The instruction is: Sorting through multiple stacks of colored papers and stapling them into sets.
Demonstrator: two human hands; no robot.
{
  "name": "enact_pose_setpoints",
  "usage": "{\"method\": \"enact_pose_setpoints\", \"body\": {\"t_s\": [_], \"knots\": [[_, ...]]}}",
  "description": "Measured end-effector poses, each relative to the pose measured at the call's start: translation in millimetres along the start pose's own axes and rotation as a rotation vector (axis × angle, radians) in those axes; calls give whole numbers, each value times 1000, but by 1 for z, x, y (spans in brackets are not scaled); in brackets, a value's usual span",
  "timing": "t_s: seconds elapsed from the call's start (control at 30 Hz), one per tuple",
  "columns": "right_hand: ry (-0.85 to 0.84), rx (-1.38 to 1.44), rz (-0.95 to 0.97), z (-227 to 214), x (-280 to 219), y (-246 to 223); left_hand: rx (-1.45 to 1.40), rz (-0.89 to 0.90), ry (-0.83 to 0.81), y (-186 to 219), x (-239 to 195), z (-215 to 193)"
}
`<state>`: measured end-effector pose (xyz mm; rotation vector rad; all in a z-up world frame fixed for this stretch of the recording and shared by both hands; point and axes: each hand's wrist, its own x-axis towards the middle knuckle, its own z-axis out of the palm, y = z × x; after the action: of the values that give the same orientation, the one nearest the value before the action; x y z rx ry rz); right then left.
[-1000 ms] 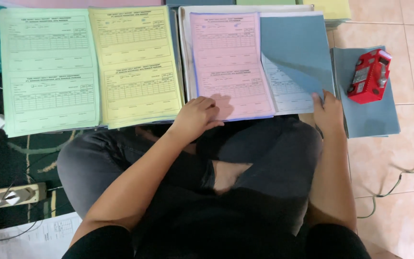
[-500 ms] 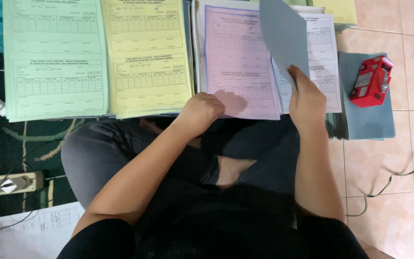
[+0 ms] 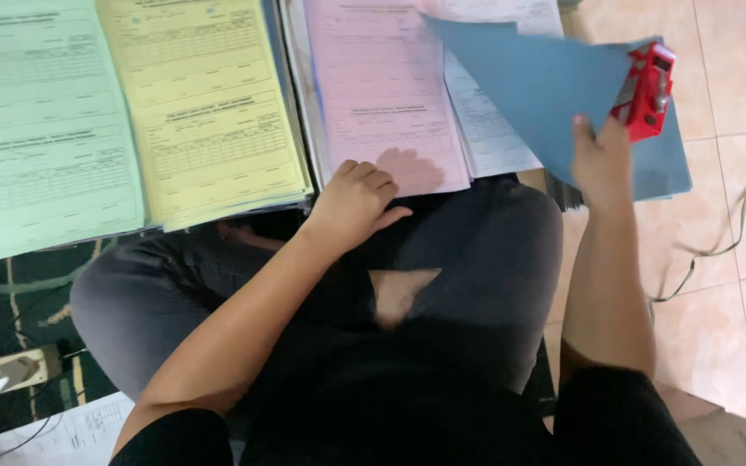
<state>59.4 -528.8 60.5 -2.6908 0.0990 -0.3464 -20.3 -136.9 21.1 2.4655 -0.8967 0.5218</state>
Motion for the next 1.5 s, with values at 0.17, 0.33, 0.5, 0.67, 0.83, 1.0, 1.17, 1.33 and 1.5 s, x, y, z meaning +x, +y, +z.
{"method": "enact_pose_setpoints", "body": {"t_s": [0.17,0.33,0.5,0.67,0.83,1.0,1.17,1.33,1.5], "knots": [[249,527,-81,-68,6,-25,-168,-19,4,50,96,84],[307,22,-551,-89,4,-65,-111,-190,-442,54,154,150],[107,-343,-817,-28,14,-33,-171,-271,-373,47,153,168],[-82,-325,-736,21,4,14,-100,-264,-372,48,148,146],[-81,-256,-672,25,-4,17,16,-195,-306,55,143,147],[-369,-260,-737,25,-6,23,-153,-71,125,61,144,119],[-340,-426,-604,34,22,69,-90,14,311,57,130,91],[-107,-227,-443,-12,22,30,-32,-109,69,-3,41,8],[5,26,-724,-16,-27,-140,-27,-79,-292,-50,-31,-22]]}}
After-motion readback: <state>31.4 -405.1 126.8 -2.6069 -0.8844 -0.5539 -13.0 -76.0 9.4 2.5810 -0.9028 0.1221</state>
